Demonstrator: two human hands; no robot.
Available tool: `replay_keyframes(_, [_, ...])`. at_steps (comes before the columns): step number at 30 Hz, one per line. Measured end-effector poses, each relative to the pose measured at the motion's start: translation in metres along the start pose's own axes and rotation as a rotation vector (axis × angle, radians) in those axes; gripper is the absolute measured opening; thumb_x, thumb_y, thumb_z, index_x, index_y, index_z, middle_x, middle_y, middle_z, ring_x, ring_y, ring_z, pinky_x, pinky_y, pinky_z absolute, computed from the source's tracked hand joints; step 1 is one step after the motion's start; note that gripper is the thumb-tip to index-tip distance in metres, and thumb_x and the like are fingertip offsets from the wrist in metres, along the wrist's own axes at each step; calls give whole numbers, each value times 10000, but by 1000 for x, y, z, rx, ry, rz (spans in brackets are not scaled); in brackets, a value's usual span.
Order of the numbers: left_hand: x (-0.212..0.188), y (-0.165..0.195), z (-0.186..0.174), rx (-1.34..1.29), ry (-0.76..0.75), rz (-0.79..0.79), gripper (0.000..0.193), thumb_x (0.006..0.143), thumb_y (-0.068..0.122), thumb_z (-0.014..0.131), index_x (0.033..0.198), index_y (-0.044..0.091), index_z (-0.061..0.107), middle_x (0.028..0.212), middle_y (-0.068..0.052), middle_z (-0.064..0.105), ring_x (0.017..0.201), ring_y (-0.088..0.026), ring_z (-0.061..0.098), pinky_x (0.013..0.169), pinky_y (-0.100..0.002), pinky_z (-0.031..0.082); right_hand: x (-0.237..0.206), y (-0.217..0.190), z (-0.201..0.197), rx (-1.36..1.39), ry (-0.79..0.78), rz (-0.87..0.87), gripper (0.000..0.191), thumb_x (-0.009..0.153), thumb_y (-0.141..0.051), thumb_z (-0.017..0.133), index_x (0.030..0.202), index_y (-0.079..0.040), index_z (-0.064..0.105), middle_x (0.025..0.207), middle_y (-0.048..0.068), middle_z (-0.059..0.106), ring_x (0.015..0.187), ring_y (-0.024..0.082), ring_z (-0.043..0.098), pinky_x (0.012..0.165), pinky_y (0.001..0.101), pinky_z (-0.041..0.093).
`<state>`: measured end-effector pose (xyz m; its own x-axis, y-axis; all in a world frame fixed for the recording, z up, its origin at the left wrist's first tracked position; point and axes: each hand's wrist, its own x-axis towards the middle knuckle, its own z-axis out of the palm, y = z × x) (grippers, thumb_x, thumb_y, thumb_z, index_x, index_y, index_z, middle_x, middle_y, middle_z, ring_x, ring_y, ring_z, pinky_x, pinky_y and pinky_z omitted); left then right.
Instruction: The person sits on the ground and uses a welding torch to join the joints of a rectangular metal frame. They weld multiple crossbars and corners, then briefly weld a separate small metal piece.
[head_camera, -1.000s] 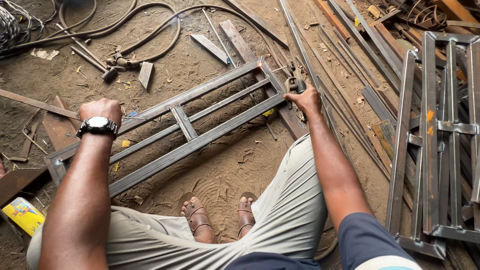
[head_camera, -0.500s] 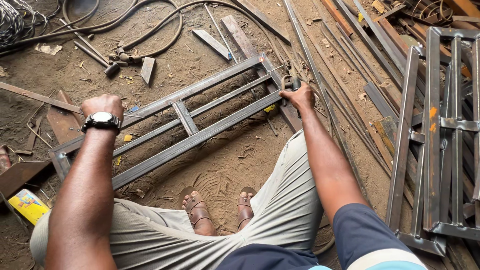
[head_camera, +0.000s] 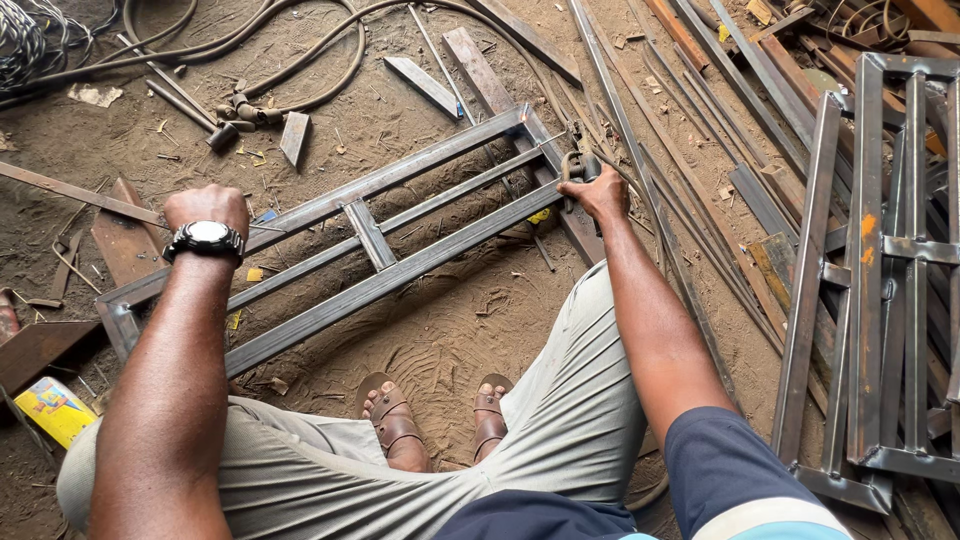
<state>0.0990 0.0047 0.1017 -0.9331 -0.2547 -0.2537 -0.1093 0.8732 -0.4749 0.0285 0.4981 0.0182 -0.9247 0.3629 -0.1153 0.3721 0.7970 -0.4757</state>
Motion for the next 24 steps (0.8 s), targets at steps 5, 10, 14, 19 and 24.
replay_keyframes(5, [13, -7, 0, -17, 8, 16, 321, 1065, 355, 566, 1017, 145, 804, 838, -67, 789, 740, -148, 739, 672, -319, 613, 7, -15, 12, -10, 10, -2, 1031, 610, -632, 924, 1340, -8, 551, 1074, 146, 688, 911, 226, 684, 758, 410, 590])
replay_keyframes(10, [16, -11, 4, -99, 53, 18, 329, 1097, 278, 512, 1047, 159, 814, 965, -74, 805, 867, -201, 761, 740, -364, 608, 8, -19, 16, 12, -15, 10, 1066, 614, -601, 895, 1408, 14, 537, 1204, 196, 695, 1044, 261, 698, 860, 427, 583])
replay_keyframes(14, [20, -13, 4, -110, 63, 17, 325, 1090, 254, 501, 1075, 177, 816, 1030, -80, 805, 938, -222, 765, 773, -379, 611, 10, -23, 19, -36, 28, -23, 1219, 591, -657, 926, 1464, 47, 450, 1327, 268, 611, 1139, 315, 650, 894, 452, 570])
replay_keyframes(19, [22, -9, 2, -132, 45, 12, 324, 1094, 246, 501, 1090, 169, 815, 1050, -86, 804, 957, -230, 766, 774, -387, 610, 15, -22, 17, -28, 25, -23, 1211, 577, -644, 930, 1456, 46, 461, 1289, 262, 633, 1107, 309, 666, 871, 445, 582])
replay_keyframes(24, [23, -6, 2, -94, 22, 21, 281, 1070, 269, 544, 1098, 187, 812, 1061, -74, 800, 968, -224, 765, 793, -387, 617, 17, -24, 15, -40, -16, 33, 1167, 588, -653, 915, 1434, 37, 502, 1232, 221, 674, 1065, 278, 689, 831, 420, 604])
